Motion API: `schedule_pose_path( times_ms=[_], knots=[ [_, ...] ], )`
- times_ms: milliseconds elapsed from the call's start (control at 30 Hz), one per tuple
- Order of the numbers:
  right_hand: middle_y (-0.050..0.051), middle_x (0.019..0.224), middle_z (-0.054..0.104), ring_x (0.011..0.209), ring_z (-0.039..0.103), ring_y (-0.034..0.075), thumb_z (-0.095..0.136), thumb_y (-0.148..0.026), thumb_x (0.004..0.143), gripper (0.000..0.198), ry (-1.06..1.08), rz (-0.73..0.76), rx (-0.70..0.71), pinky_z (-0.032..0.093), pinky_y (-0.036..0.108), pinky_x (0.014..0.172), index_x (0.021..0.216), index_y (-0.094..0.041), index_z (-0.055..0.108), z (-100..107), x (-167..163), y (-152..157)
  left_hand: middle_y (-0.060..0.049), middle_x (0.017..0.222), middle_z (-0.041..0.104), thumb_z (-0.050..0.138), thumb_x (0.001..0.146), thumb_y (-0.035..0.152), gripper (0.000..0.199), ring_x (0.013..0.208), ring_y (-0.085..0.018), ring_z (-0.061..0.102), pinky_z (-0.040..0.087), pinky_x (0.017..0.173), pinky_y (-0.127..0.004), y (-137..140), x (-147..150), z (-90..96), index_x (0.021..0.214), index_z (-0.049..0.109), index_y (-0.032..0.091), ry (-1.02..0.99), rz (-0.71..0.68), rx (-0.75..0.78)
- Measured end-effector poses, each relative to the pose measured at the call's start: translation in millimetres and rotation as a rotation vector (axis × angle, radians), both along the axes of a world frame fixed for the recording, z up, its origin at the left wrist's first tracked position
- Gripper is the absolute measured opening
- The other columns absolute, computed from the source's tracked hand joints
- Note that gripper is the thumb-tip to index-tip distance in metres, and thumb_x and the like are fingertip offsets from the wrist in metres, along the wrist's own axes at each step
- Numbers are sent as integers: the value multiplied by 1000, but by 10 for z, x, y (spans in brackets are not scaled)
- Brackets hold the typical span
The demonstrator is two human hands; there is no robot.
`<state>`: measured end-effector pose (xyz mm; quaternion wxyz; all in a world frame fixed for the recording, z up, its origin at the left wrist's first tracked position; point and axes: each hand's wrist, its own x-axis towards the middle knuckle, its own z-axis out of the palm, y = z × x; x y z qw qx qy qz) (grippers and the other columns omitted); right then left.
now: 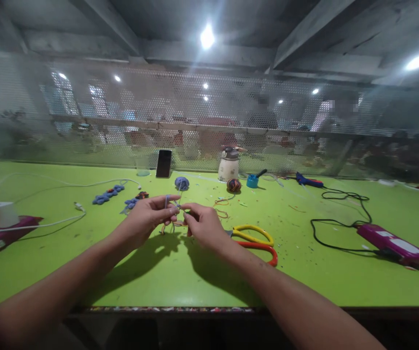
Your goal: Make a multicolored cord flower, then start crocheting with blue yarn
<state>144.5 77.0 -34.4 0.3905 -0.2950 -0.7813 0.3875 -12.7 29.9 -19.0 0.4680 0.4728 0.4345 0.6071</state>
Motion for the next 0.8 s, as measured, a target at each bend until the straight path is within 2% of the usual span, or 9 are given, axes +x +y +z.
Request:
schedule_pose_path(
  times_ms=[133, 233, 333, 467, 567, 633, 700, 800],
  knots=[
    [8, 81, 71, 66, 63, 15, 53, -14, 80, 26, -47, -88, 336, 49, 29, 63, 99, -13, 70, -3, 34, 45, -2, 63, 61, 77, 61, 13, 44, 57, -11, 57, 42, 54, -24, 9, -34, 20, 103, 66, 5, -45, -30, -34],
    [10, 90, 72, 79, 65, 18, 53, -12, 79, 26, -48, -87, 447, 49, 32, 73, 97, -15, 72, 3, 48, 60, -1, 65, 61, 76, 63, 13, 45, 57, -10, 58, 43, 55, -24, 8, -40, 16, 105, 64, 6, -17, -23, -2],
    [8, 82, 71, 68, 63, 17, 54, -15, 79, 25, -53, -91, 345, 48, 31, 65, 97, -15, 72, 6, 36, 51, 0, 67, 60, 74, 66, 15, 45, 57, -11, 59, 43, 54, -24, -1, -18, 4, 109, 62, 7, 56, -21, 49],
    [1, 62, 60, 41, 49, 9, 56, -23, 80, 22, 21, -4, -111, 38, 23, 42, 95, -15, 70, 13, -18, -9, 1, 67, 59, 73, 68, 18, 50, 58, -11, 59, 42, 54, -24, -9, 38, -17, 116, 59, 9, 112, -19, 112],
    [-1, 62, 55, 40, 45, 6, 59, -29, 77, 20, 145, 58, -365, 31, 19, 37, 87, -14, 67, 16, -61, -68, 2, 65, 58, 73, 69, 20, 53, 57, -11, 59, 42, 54, -25, 2, 64, -40, 119, 57, 10, 105, -28, 124],
    [-2, 63, 55, 42, 44, 5, 61, -30, 75, 19, 215, 68, -408, 30, 18, 38, 84, -14, 65, 5, -77, -87, 2, 67, 59, 75, 67, 21, 56, 59, -12, 60, 43, 56, -25, 12, 65, -51, 119, 56, 10, 53, -34, 101],
    [-2, 63, 54, 42, 44, 6, 60, -31, 77, 20, 227, 66, -371, 31, 19, 39, 85, -14, 65, -14, -78, -80, 1, 70, 60, 76, 65, 19, 58, 60, -12, 60, 43, 58, -25, 20, 58, -51, 119, 55, 9, -26, -46, 69],
    [-1, 63, 55, 43, 46, 8, 55, -30, 82, 21, 120, 19, -126, 36, 22, 43, 92, -15, 66, -35, -42, -26, 0, 70, 60, 77, 62, 14, 57, 59, -11, 60, 43, 58, -25, 21, 41, -33, 114, 56, 7, -118, -85, 39]
  ],
)
